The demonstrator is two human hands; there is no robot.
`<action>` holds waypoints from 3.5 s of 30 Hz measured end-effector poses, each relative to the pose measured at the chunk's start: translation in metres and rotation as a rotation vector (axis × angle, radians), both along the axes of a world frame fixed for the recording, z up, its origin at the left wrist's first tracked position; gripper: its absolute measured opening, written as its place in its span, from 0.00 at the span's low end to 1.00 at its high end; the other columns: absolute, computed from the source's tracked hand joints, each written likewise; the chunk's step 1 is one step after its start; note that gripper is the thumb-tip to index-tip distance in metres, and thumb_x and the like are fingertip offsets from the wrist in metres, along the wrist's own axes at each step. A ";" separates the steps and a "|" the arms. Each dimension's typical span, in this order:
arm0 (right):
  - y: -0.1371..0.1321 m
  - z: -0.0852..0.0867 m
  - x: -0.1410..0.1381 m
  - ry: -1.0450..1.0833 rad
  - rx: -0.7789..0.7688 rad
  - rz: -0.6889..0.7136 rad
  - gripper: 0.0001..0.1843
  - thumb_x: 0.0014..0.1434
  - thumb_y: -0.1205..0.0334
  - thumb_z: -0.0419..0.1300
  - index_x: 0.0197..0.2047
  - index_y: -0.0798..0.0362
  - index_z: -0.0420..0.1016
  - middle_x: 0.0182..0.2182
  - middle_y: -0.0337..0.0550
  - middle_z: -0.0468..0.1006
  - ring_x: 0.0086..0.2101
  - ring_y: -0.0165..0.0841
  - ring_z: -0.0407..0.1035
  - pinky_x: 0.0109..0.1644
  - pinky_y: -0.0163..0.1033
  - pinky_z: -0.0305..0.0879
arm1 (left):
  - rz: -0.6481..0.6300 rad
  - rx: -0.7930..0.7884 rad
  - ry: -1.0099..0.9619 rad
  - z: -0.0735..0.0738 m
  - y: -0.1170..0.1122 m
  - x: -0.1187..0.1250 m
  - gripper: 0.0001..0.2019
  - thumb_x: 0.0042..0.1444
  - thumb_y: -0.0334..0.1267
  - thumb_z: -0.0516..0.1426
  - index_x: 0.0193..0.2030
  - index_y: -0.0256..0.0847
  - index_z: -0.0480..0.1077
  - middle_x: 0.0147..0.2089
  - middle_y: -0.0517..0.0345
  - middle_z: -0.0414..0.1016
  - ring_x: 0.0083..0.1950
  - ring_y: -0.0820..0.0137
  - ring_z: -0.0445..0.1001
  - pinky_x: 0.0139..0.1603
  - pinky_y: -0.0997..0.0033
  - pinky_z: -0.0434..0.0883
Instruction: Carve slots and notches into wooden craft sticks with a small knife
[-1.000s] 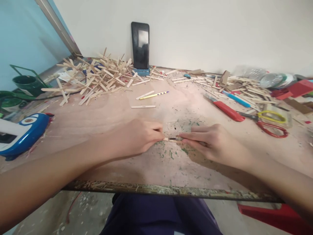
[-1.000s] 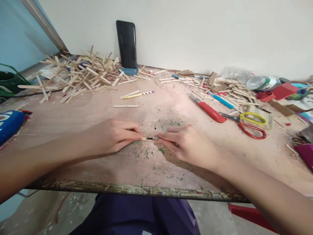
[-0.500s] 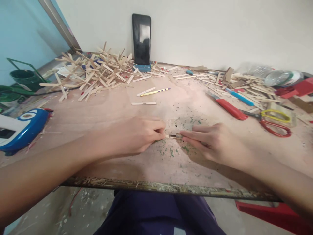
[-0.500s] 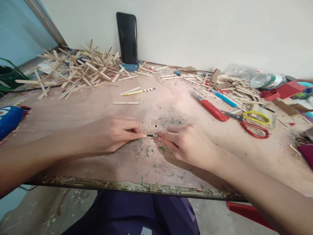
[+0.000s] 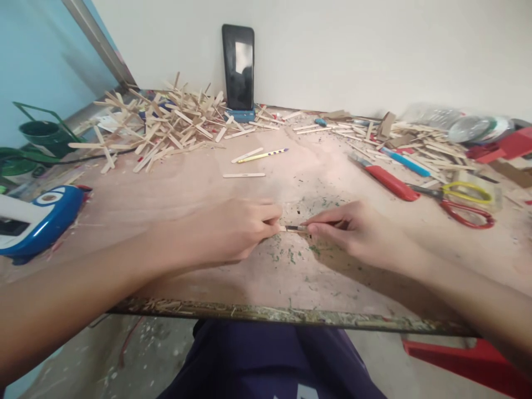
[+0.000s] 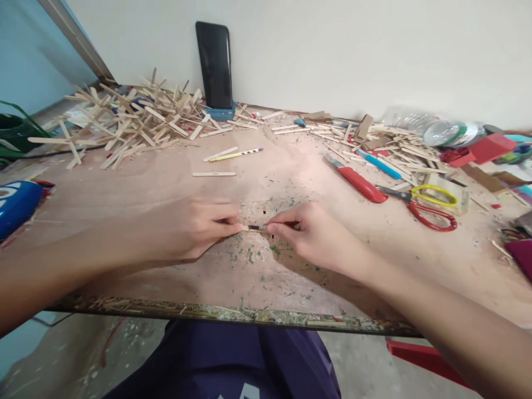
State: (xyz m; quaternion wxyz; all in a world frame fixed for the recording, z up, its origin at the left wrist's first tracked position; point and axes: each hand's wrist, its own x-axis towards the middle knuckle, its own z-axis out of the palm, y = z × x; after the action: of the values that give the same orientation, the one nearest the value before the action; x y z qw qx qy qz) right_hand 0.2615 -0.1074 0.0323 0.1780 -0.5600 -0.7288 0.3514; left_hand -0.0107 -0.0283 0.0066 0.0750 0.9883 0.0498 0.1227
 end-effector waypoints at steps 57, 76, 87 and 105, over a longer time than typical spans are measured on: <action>0.002 0.002 0.000 -0.048 0.008 0.014 0.29 0.73 0.37 0.60 0.36 0.51 0.88 0.23 0.41 0.77 0.24 0.32 0.65 0.24 0.39 0.55 | 0.006 0.051 0.112 0.006 0.000 0.005 0.11 0.58 0.18 0.58 0.36 0.39 0.73 0.40 0.53 0.74 0.40 0.63 0.71 0.39 0.62 0.67; 0.001 0.005 -0.001 0.021 -0.134 0.007 0.34 0.73 0.34 0.59 0.24 0.52 0.71 0.20 0.34 0.55 0.22 0.27 0.48 0.24 0.39 0.46 | -0.023 0.195 0.152 0.006 -0.005 0.005 0.09 0.62 0.21 0.59 0.38 0.38 0.77 0.44 0.49 0.78 0.45 0.60 0.74 0.44 0.60 0.69; -0.001 0.010 -0.005 -0.010 -0.093 -0.090 0.25 0.69 0.42 0.62 0.33 0.53 0.86 0.21 0.37 0.66 0.23 0.29 0.55 0.27 0.39 0.52 | 0.051 0.084 0.121 0.007 -0.004 0.003 0.10 0.61 0.19 0.59 0.36 0.37 0.75 0.38 0.54 0.75 0.35 0.68 0.67 0.35 0.65 0.62; -0.007 -0.005 0.008 -0.161 0.482 0.249 0.14 0.75 0.66 0.61 0.52 0.58 0.89 0.37 0.50 0.91 0.31 0.36 0.84 0.34 0.39 0.76 | 0.061 0.025 0.129 0.006 0.002 0.003 0.11 0.67 0.22 0.57 0.39 0.39 0.78 0.37 0.56 0.74 0.33 0.68 0.66 0.33 0.63 0.62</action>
State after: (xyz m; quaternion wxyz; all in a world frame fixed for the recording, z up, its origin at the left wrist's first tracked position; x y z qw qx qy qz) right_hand 0.2695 -0.1143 0.0268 0.2029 -0.4338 -0.8664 0.1417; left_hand -0.0079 -0.0260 0.0126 0.0553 0.9931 0.0831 0.0619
